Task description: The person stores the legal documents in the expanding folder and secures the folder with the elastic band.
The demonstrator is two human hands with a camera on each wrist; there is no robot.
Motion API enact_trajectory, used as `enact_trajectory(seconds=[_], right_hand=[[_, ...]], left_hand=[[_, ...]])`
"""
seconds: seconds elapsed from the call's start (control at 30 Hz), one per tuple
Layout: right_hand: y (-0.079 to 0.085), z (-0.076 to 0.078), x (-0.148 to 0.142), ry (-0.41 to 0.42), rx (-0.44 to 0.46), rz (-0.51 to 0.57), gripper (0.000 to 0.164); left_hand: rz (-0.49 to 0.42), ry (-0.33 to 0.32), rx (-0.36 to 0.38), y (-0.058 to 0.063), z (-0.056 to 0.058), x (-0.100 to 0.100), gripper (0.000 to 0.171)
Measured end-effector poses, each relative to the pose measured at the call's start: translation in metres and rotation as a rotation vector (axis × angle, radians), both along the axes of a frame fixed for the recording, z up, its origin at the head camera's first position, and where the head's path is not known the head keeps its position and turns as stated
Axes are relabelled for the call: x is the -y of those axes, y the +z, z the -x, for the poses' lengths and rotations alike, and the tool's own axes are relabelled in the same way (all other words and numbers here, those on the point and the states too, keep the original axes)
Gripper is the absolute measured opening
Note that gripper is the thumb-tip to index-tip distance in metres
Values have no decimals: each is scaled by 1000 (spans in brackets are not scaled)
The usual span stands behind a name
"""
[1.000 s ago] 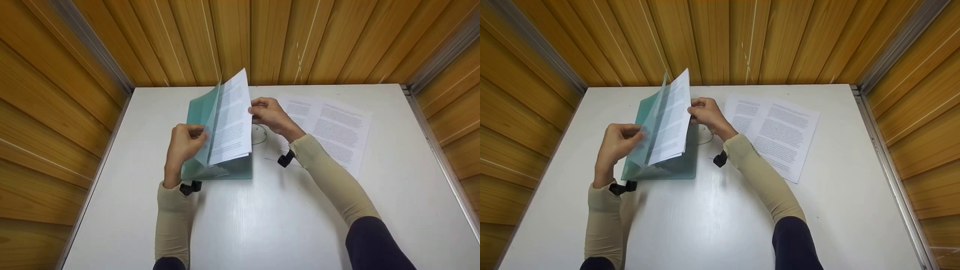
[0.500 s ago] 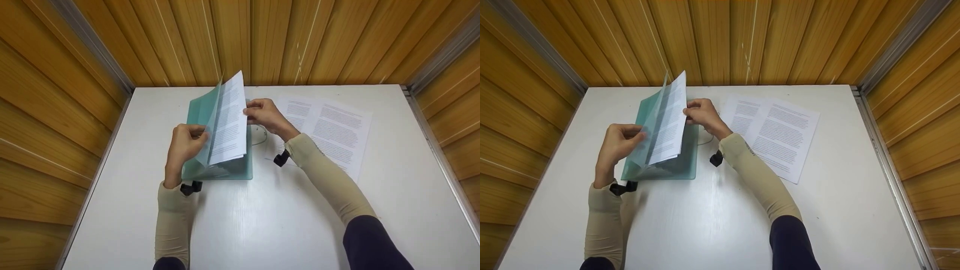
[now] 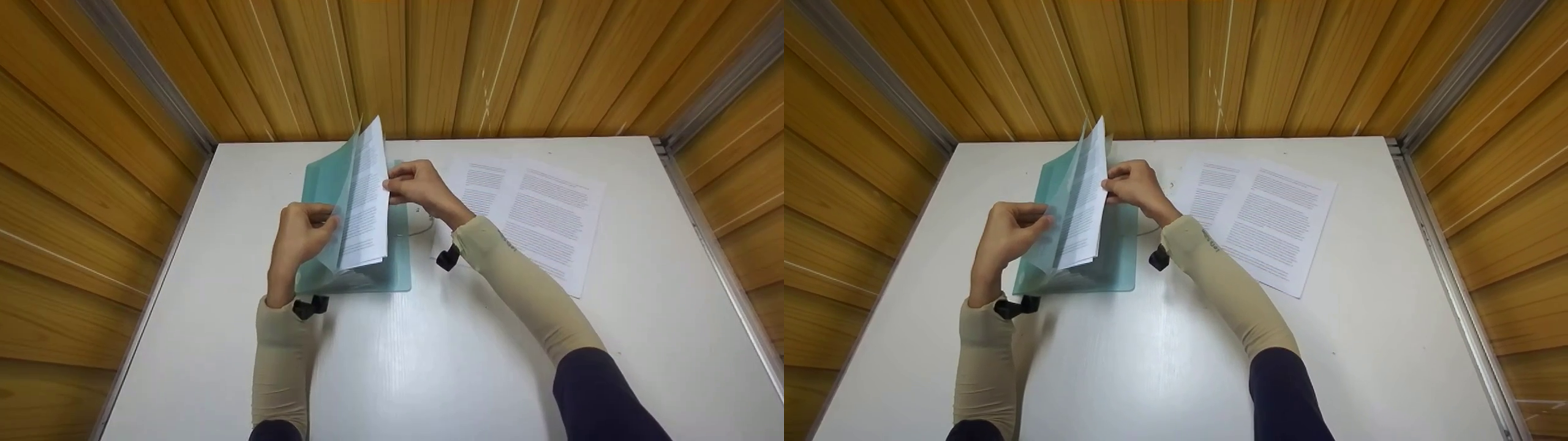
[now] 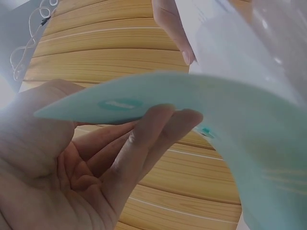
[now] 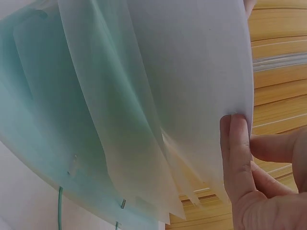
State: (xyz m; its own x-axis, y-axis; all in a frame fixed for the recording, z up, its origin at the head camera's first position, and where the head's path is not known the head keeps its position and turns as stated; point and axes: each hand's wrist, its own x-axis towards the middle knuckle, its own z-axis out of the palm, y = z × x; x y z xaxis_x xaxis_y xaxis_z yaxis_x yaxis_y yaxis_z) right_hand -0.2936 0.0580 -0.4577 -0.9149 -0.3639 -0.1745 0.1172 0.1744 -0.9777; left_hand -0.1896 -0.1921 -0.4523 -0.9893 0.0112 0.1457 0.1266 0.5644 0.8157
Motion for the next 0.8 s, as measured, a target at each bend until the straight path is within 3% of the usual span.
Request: enact_trajectory(seconds=[0.2, 0.8], right_hand=[[2, 1, 1, -11, -8, -51, 25], [11, 7, -4, -30, 7, -80, 25]], left_hand=[[-3, 10, -1, 1, -1, 1, 27], [6, -41, -33, 0, 1, -3, 27]])
